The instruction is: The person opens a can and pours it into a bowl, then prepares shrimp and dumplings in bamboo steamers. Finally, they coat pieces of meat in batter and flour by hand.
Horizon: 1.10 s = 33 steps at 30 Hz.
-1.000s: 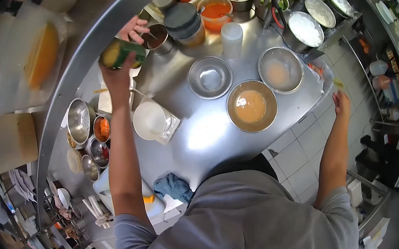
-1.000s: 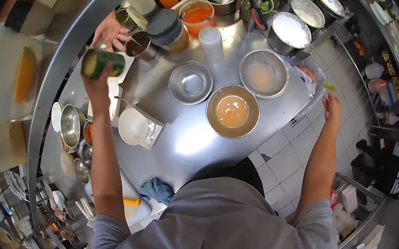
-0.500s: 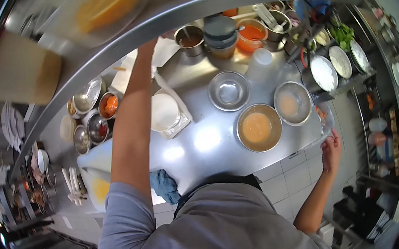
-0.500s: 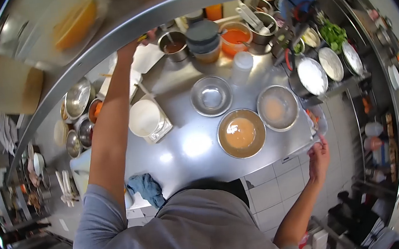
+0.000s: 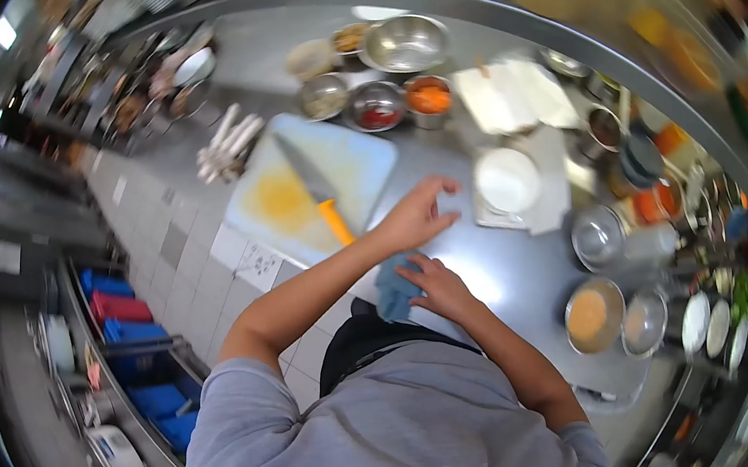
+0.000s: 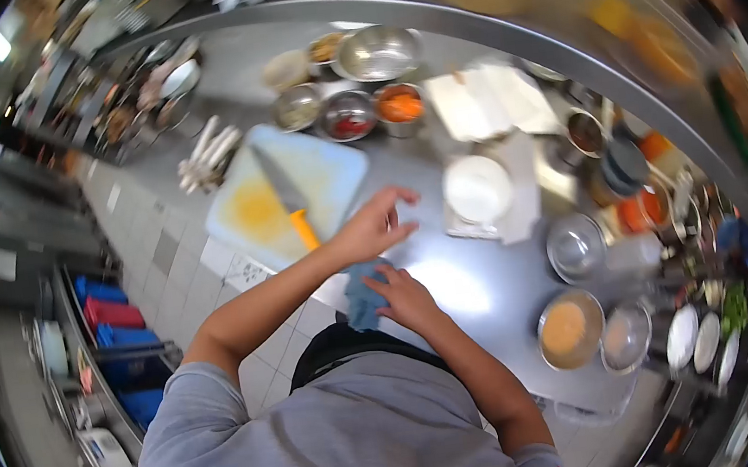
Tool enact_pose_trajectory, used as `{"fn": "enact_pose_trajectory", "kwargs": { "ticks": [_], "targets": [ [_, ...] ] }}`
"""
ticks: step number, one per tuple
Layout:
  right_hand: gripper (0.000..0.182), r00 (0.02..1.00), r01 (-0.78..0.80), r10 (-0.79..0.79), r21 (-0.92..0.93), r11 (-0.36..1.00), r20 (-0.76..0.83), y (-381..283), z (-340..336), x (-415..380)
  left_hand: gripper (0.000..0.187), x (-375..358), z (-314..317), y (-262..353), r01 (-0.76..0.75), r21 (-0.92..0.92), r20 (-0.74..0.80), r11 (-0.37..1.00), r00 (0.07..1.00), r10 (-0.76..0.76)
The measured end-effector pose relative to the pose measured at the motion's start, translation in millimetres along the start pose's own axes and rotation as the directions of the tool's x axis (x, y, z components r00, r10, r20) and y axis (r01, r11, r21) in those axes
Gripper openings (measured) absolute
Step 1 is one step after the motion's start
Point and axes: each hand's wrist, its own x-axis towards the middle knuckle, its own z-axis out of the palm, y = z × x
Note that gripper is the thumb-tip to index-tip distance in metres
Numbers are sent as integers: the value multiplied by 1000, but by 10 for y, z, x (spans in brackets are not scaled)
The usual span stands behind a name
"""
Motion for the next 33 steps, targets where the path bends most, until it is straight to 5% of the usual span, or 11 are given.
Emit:
{"fn": "enact_pose_trajectory", "kwargs": {
  "ticks": [4, 9, 11, 13, 15, 18, 21, 24, 30, 33],
  "targets": [
    [26, 986, -166, 167, 76, 983, -7, 28, 462, 395, 42, -973, -834, -284, 112, -122, -11, 986, 993, -115],
    [21, 955, -290, 294, 91, 953, -35, -89, 523, 560, 34, -1751, -2191, -942, 269, 30, -275, 963, 928, -251],
    [23, 947, -303, 300, -9, 953, -117, -50, 540, 528, 39, -1971, -2855, -1450, 100, 454, -363, 885, 928, 81],
    [29, 927, -352, 348, -4, 936, -139, -72, 480, 508, 38, -2068, -3512, -1808, 151, 508, -425, 848, 901, 94],
    [36, 910, -415, 413, -60, 908, -46, -129, 311, 543, 48, -2011, -4111, -1985, 213, 666, -379, 715, 922, 79],
    [43, 819, -574, 574, -34, 818, -23, -388, 188, 687, 59, -1819, -4573, -2294, 129, 832, -250, 540, 955, 157],
    [48, 732, -678, 679, 42, 734, -63, -751, 167, 926, 65, -1654, -4764, -2536, -19, 895, -10, 446, 998, 63],
    [47, 680, -721, 730, 115, 683, -71, -996, 247, 1093, 62, -1506, -4890, -2566, 9, 835, 99, 551, 981, -166],
    [43, 609, -746, 784, 250, 617, -119, -1133, 594, 1008, 50, -1311, -5141, -2866, -21, 722, 149, 692, 981, -126],
    [41, 607, -728, 782, 297, 618, -140, -1205, 699, 1117, 47, -1283, -5193, -2705, 93, 614, 43, 784, 988, -151]
  ]
}}
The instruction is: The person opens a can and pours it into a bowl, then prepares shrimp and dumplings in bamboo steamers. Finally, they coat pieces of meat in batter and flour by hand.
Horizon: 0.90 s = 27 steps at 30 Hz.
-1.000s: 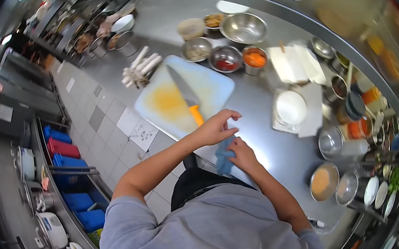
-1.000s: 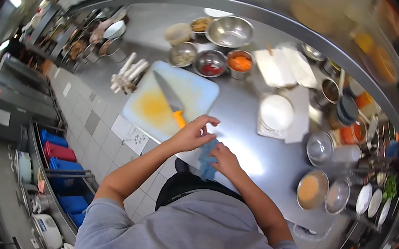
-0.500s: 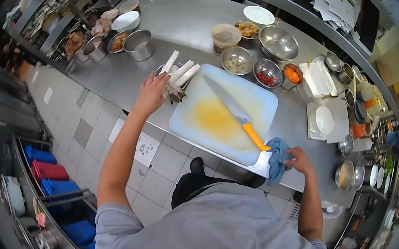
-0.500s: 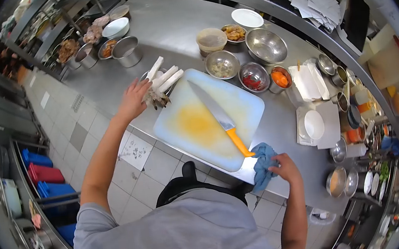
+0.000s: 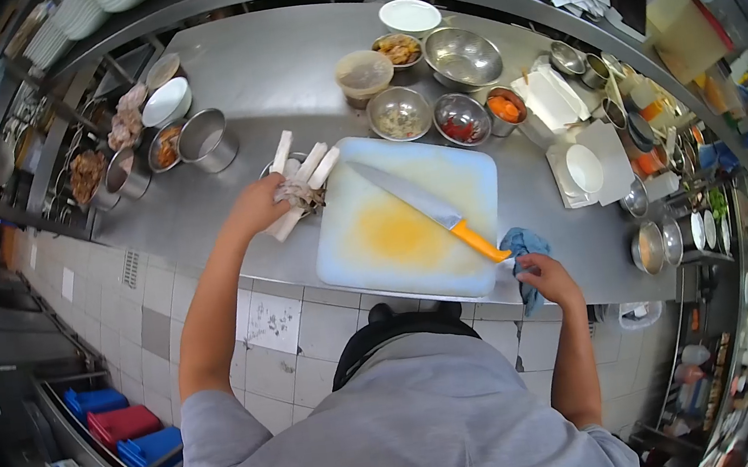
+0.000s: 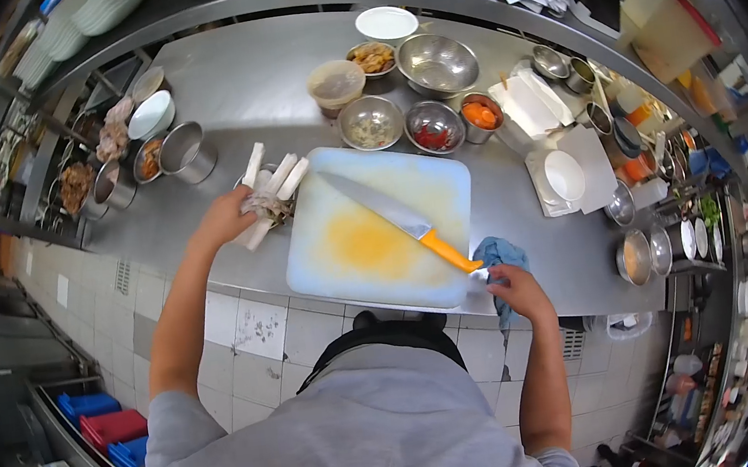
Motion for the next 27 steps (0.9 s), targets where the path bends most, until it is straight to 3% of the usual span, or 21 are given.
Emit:
{"fn": "enact_pose_trajectory", "kwargs": {
  "ticks": [3, 5, 7, 9, 12, 13, 16, 18, 20, 25, 27],
  "targets": [
    [40, 999, 33, -33, -1, 999, 13, -130, 101, 16, 48, -66, -23, 204, 87, -312, 52, 946, 996, -75],
    [39, 998, 66, -66, -2, 998, 16, -310, 147, 131, 49, -169, 213, 476, 84, -546, 19, 834, 996, -88],
    [40, 997, 61, -62, 22, 998, 47, -479, 156, 226, 52, -233, 518, 688, 52, -515, 45, 855, 998, -33],
    [40, 994, 77, -81, 47, 996, 68, -550, 138, 269, 58, -286, 1044, 662, -77, -265, -58, 961, 996, 64],
    [41, 994, 63, -66, 44, 997, 82, -651, 37, 346, 65, -257, 808, 813, -104, -166, -140, 981, 987, 81],
    [40, 993, 88, -91, 43, 995, 81, -677, 30, 381, 85, -177, 834, 691, -74, -73, -327, 995, 944, 46],
    [40, 984, 153, -155, 31, 988, 86, -666, 68, 403, 112, -67, 620, 508, 287, 136, -530, 948, 830, -175],
    [40, 974, 209, -209, 5, 978, 93, -517, 155, 429, 136, 9, 744, 165, 358, -2, -278, 934, 897, -344],
    [40, 979, 151, -151, 12, 989, 134, -564, 158, 354, 142, 55, 718, 28, 333, 3, -186, 943, 927, -326],
    [43, 984, 108, -111, 27, 994, 138, -483, 207, 234, 122, 80, 645, -32, 294, 17, -89, 956, 952, -292],
    [44, 989, 88, -95, 63, 994, 113, -489, 203, 193, 114, 65, 654, -106, 219, -161, -135, 962, 961, -241]
  ]
}}
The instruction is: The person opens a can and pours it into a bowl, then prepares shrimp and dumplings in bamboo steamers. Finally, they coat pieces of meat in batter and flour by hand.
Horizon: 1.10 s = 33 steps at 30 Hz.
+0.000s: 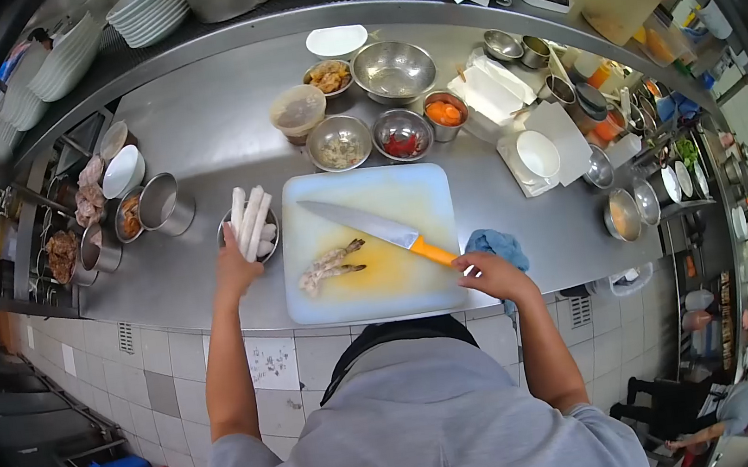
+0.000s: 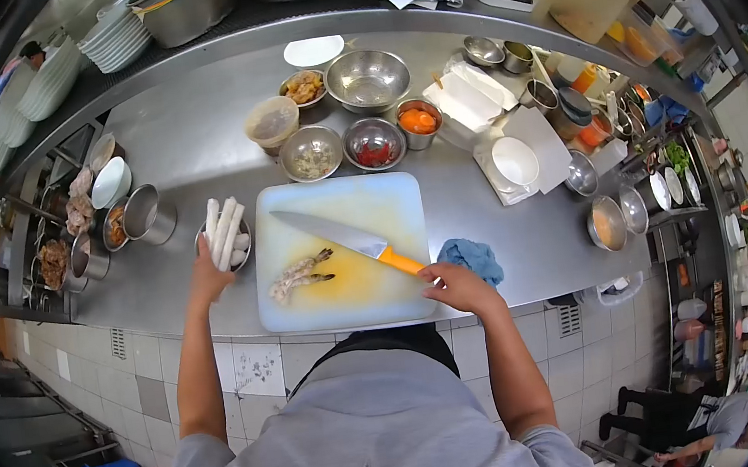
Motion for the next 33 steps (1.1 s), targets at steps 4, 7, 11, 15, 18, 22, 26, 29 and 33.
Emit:
{"fn": "enact_pose_trajectory", "kwargs": {
  "ticks": [4, 7, 11, 15, 18, 22, 26, 29, 33],
  "targets": [
    [44, 1000, 1, 0, 31, 1000, -26, -125, -6, -94, 98, -203, -259, 353, 106, -318, -11, 942, 993, -116],
    [47, 990, 101, -117, 174, 979, 81, -275, -43, -37, 87, -271, -386, 596, 62, -669, 73, 741, 997, -18],
    [52, 956, 67, -235, 650, 757, 175, -607, 224, 327, 82, -504, -118, 1549, 192, -725, 271, 661, 963, 18],
    [55, 990, -37, -106, 886, 462, 97, -610, 400, 638, 97, -605, 941, 2512, -104, -659, 173, 745, 943, 284],
    [53, 1000, -12, 30, 952, 306, 3, -352, 105, 825, 102, -674, 1333, 3143, -253, -434, 168, 865, 920, 353],
    [43, 990, 43, 117, 966, 254, -75, -106, -684, 1279, 93, -572, 1400, 3514, -408, -444, 150, 798, 844, 515],
    [37, 955, 100, 197, 863, 495, -223, -78, -2036, 2418, 71, -564, 1204, 3536, -303, -679, 84, 669, 873, 480],
    [32, 951, 264, -70, 672, 692, -302, 433, -3204, 3947, 57, -790, 1048, 3290, -116, -732, 106, 671, 954, 280],
    [36, 972, 202, -212, 810, 551, -98, 770, -4110, 5228, 49, -1216, 977, 3008, 90, -706, 123, 703, 992, -4]
  ]
}}
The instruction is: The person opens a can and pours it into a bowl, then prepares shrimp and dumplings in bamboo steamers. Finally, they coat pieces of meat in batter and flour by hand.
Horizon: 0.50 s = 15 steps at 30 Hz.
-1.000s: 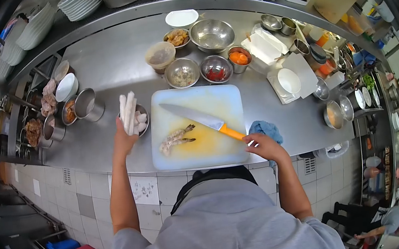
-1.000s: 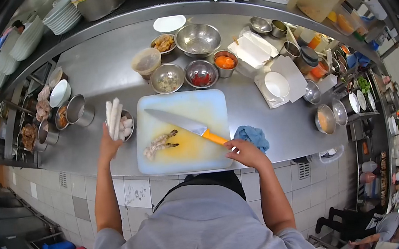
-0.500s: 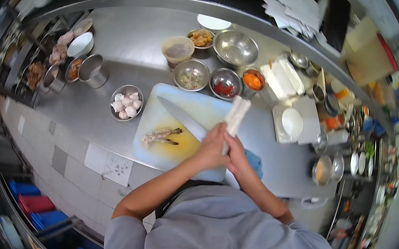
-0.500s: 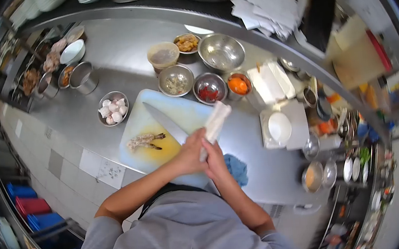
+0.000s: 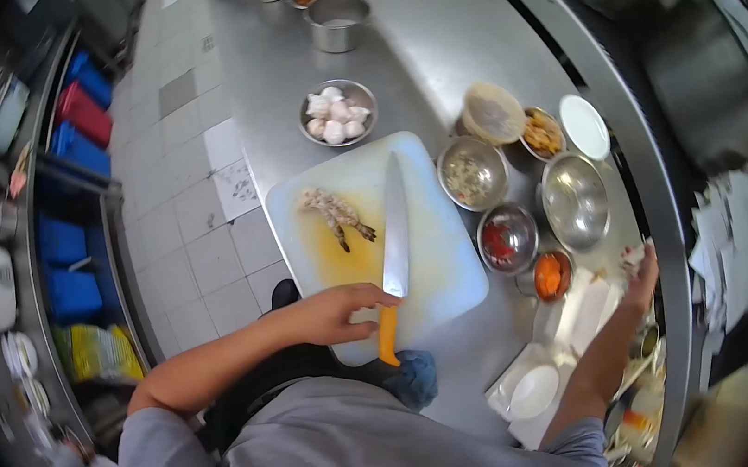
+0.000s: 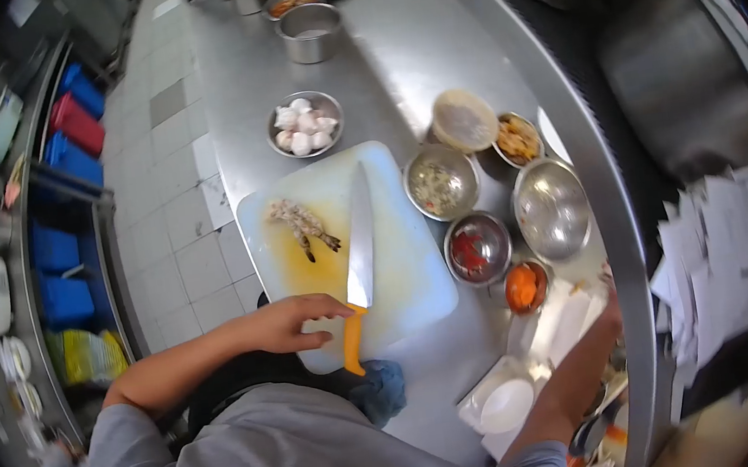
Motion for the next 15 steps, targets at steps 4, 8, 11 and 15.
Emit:
{"fn": "enact_pose_trajectory", "kwargs": {
  "ticks": [4, 8, 11, 15],
  "targets": [
    [38, 997, -75, 71, -114, 991, -37, 129, -409, 473, 47, -397, -321, -87, 191, 453, -220, 871, 970, -98],
    [39, 991, -134, 126, -174, 976, -55, 409, -504, 634, 46, -784, -591, -166, 421, 560, -421, 714, 886, -192],
    [41, 987, -153, 141, -200, 968, -71, 559, -537, 614, 47, -945, -720, -197, 477, 587, -495, 654, 851, -177],
    [42, 990, -137, 122, -231, 963, -78, 594, -494, 562, 48, -982, -861, -199, 491, 572, -533, 657, 831, -157]
  ]
}}
